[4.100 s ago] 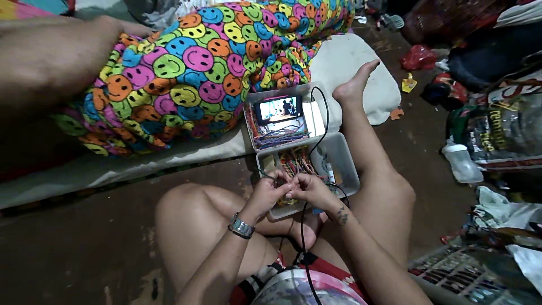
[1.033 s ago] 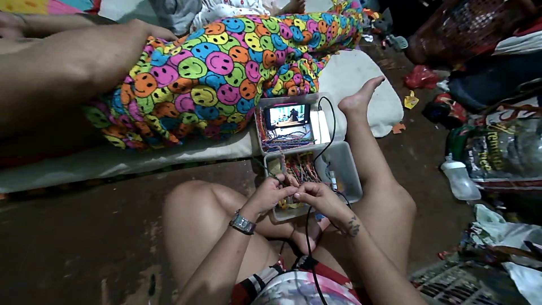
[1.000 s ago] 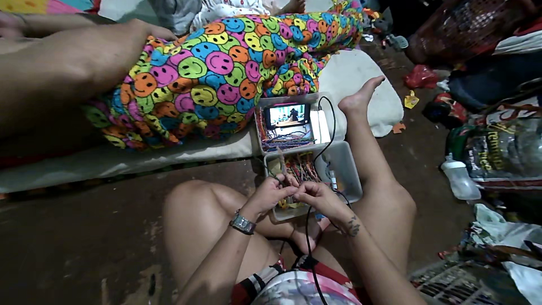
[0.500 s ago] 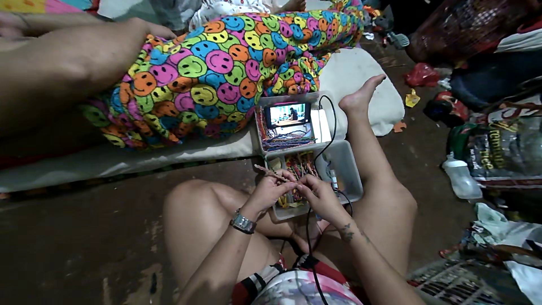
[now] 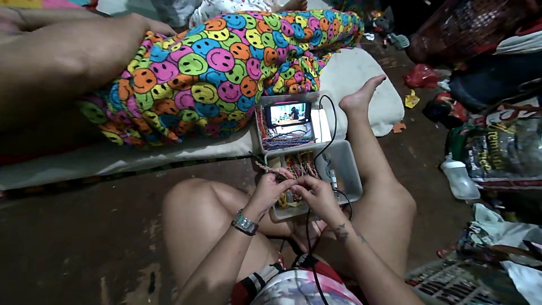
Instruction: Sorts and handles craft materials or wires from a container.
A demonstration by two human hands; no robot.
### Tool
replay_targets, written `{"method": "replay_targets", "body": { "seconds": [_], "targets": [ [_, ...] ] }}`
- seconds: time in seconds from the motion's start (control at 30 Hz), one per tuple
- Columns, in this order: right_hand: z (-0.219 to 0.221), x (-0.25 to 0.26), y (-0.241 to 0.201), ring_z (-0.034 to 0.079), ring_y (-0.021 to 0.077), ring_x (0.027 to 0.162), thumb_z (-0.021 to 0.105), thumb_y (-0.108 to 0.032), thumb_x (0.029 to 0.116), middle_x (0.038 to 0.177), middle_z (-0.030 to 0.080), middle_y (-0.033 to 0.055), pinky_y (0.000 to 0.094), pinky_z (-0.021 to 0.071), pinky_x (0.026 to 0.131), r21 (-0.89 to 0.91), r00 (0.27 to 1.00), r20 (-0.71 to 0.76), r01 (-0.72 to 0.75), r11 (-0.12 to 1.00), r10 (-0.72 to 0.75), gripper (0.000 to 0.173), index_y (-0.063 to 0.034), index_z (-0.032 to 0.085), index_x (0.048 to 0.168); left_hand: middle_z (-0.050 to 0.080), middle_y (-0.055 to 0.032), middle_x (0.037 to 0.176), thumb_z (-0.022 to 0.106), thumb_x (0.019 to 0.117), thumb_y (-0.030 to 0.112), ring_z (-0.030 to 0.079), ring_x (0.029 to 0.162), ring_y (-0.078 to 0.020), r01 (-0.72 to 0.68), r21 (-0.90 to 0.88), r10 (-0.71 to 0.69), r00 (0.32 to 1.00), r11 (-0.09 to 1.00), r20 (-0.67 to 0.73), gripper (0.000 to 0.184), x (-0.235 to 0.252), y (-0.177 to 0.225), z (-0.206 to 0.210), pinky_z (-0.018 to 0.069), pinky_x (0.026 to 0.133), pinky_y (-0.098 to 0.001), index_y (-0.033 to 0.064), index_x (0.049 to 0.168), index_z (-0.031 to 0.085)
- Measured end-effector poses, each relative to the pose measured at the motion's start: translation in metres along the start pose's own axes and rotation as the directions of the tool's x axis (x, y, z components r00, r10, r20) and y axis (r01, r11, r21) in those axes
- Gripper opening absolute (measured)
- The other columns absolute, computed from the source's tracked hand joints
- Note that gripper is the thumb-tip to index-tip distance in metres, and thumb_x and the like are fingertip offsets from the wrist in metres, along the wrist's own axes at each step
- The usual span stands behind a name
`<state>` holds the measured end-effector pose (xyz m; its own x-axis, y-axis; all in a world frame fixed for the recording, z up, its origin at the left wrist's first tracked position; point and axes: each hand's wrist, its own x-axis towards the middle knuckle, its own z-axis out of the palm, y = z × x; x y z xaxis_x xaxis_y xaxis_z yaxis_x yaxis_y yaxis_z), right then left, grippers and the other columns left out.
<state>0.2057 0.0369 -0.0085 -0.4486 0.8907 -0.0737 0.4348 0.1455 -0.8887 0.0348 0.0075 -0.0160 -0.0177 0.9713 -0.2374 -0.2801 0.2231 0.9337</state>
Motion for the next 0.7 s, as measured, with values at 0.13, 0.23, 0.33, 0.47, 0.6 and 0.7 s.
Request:
{"method": "replay_targets", "body": {
  "seconds": [0.13,0.23,0.33,0.47,0.6,0.7],
  "targets": [
    [-0.011,0.012,-0.007,0.071,0.0260,0.096,0.063,-0.018,0.0993,0.100,0.075,0.0112,0.0524,0.0521,0.092,-0.243,0.993,0.032,0.116,0.963,-0.112,0.020,-0.0040,0.076,0.105,0.068,0.0042,0.080,0.064,0.0912,-0.006,0.064,0.068,-0.0039,-0.108,0.013,0.109,0.984,0.994,-0.137,0.011,-0.001,0.011,-0.006,0.0568,0.067,-0.0213,0.0047,0.094,0.064],
    [-0.037,0.030,-0.015,0.070,0.0348,0.098,0.063,-0.018,0.0996,0.100,0.075,0.0129,0.0661,0.0468,0.094,-0.423,0.986,-0.021,0.143,0.895,-0.168,0.020,-0.0059,0.077,0.106,0.066,0.0058,0.078,0.055,0.0964,-0.006,0.064,0.069,-0.0033,-0.264,-0.080,0.221,0.911,0.961,-0.348,0.017,0.003,0.026,-0.025,0.0565,0.069,-0.0200,0.0101,0.093,0.061],
    [-0.067,0.056,-0.023,0.068,0.0400,0.100,0.066,-0.014,0.0976,0.104,0.073,0.0175,0.0685,0.0464,0.090,-0.530,0.979,-0.095,0.105,0.841,-0.181,0.016,-0.0055,0.076,0.106,0.065,0.0068,0.079,0.047,0.1026,0.001,0.063,0.070,-0.0026,-0.395,-0.181,0.251,0.813,0.901,-0.525,0.021,0.007,0.031,-0.048,0.0558,0.070,-0.0185,0.0154,0.095,0.059],
    [-0.080,0.104,-0.008,0.062,0.0435,0.106,0.070,-0.013,0.0949,0.113,0.068,0.0185,0.0689,0.0430,0.089,-0.657,0.975,-0.073,0.112,0.746,-0.211,0.011,-0.0098,0.077,0.104,0.062,0.0051,0.079,0.046,0.1027,0.004,0.062,0.070,-0.0049,-0.383,-0.177,0.261,0.840,0.907,-0.476,0.015,0.005,0.022,-0.038,0.0555,0.070,-0.0216,0.0149,0.098,0.056],
    [-0.074,0.127,-0.015,0.057,0.0506,0.115,0.075,-0.018,0.0925,0.121,0.065,0.0249,0.0740,0.0383,0.095,-0.685,0.992,0.025,0.105,0.721,-0.121,0.020,-0.0037,0.076,0.106,0.068,0.0099,0.085,0.056,0.0979,0.007,0.065,0.075,-0.0014,-0.260,-0.049,0.263,0.963,0.964,0.068,0.011,-0.012,0.016,-0.021,0.0567,0.071,-0.0217,0.0140,0.097,0.065],
    [-0.042,0.108,-0.091,0.062,0.0443,0.113,0.071,-0.021,0.0958,0.118,0.067,0.0240,0.0662,0.0449,0.098,-0.589,0.949,0.172,0.314,0.745,-0.264,0.026,-0.0026,0.074,0.114,0.067,0.0067,0.091,0.052,0.1012,0.011,0.064,0.079,0.0000,-0.032,0.238,-0.101,0.846,0.971,0.524,0.017,-0.014,0.019,0.010,0.0558,0.075,-0.0212,0.0041,0.106,0.067]
  ]
}}
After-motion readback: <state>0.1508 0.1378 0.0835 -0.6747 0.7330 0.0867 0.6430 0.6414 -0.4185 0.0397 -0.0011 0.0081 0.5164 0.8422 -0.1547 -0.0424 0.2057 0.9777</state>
